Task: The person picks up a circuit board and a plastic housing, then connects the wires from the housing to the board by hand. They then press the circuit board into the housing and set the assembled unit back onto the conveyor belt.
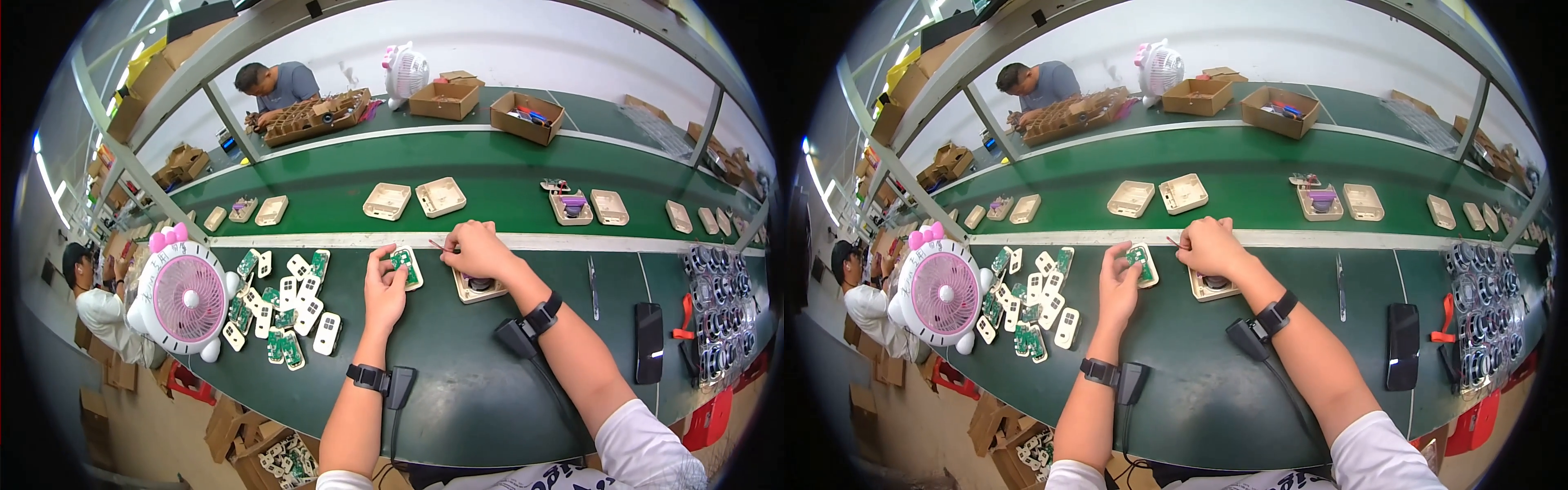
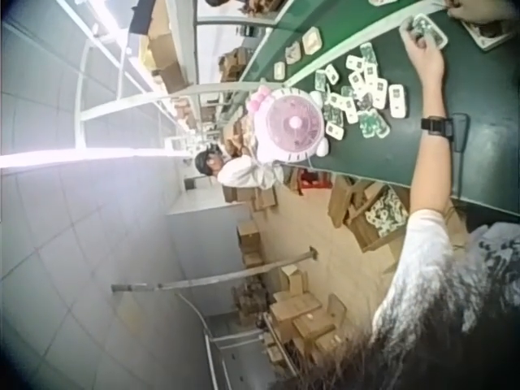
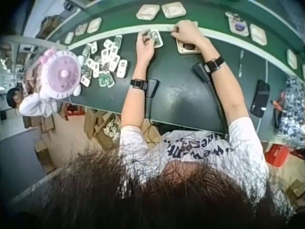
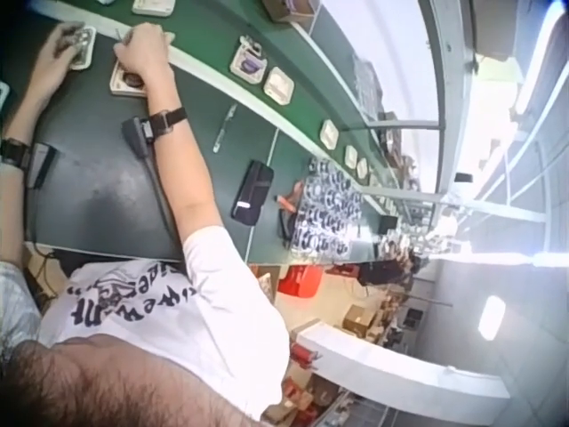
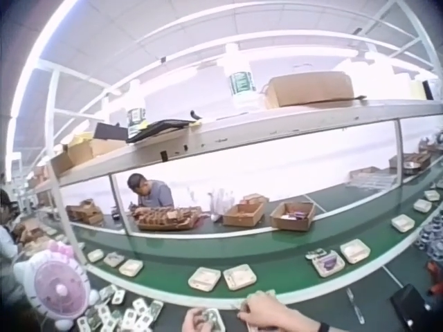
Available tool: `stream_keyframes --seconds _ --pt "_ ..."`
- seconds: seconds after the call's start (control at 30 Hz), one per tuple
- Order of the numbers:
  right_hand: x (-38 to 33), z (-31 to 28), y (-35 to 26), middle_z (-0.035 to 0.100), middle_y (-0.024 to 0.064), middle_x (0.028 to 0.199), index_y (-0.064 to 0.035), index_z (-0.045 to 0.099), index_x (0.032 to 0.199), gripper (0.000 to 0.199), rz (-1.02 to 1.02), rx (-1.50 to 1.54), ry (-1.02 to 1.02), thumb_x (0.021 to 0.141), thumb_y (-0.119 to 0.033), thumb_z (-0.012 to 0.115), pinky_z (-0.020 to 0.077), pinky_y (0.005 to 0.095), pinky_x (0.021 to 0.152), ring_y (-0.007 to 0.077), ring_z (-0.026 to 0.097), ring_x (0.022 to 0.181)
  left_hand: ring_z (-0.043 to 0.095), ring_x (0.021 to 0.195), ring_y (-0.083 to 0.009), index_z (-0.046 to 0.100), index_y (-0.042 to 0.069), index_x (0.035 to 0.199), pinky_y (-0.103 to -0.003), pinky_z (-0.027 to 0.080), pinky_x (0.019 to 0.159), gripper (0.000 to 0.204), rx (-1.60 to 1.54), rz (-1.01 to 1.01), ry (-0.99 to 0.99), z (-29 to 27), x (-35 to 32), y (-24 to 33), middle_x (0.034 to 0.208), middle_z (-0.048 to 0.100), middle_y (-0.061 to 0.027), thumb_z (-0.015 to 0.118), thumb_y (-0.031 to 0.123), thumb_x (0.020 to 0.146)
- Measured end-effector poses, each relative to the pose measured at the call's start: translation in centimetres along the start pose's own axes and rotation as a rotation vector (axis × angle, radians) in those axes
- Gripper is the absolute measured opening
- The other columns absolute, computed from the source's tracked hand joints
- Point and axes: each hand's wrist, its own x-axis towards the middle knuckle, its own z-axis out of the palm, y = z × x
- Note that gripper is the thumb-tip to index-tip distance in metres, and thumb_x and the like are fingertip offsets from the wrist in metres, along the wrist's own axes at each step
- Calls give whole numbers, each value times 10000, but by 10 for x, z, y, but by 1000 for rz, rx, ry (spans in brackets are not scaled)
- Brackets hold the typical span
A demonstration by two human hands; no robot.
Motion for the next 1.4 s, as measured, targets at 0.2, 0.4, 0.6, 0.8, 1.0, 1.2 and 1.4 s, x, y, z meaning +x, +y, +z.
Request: stream_keyframes --seconds 0.2,0.4,0.6,0.8,1.0,1.2,1.4 --pt "0 -4 -4 750 103 850 -8 754 974 206 -88 566 -36 915 -192 682 513 308 641 133 668 700 639 874 -111 447 39 1230 -240 528 756 342 -133 -6 -26 1 1 3 1045 632 -99 623 -25 944" --pt "1 -2 -2 695 13 771 -22 738 1051 230 -12 907 -179 981 -220 646 443 233 577 47 569 664 652 912 -122 449 27 1216 -240 527 788 326 -141 32 -53 6 1 3 1053 642 -107 625 -31 947" --pt "-2 6 -6 733 59 805 2 769 979 187 -111 790 -74 899 -163 732 522 278 671 91 638 718 683 941 -144 462 6 1232 -246 544 779 319 -219 38 -29 4 0 7 1059 651 -121 609 -45 954" --pt "-4 7 -12 733 109 816 -5 777 924 140 -152 623 88 817 -89 745 549 300 698 160 677 725 681 824 -114 506 -7 1203 -226 541 688 277 -233 23 -9 4 1 6 969 658 -94 618 -39 952" --pt "-6 10 -15 717 123 785 -10 777 906 141 -255 518 153 786 -71 735 548 308 675 204 683 709 656 772 -72 544 -19 1199 -196 504 648 281 -183 33 -8 0 1 3 874 657 -50 655 -22 940" --pt "-7 14 -13 702 129 761 -11 775 875 133 -312 401 220 760 -57 728 551 352 674 256 670 686 641 707 -52 601 -40 1175 -188 486 604 275 -126 25 -11 -1 0 9 817 662 -35 697 -8 920" --pt "-6 19 -15 684 139 726 9 755 820 111 -361 317 262 733 -48 716 550 377 682 285 664 681 620 697 -44 646 -33 1171 -183 469 617 289 -50 -7 26 -1 -3 13 808 660 -18 722 -13 892"
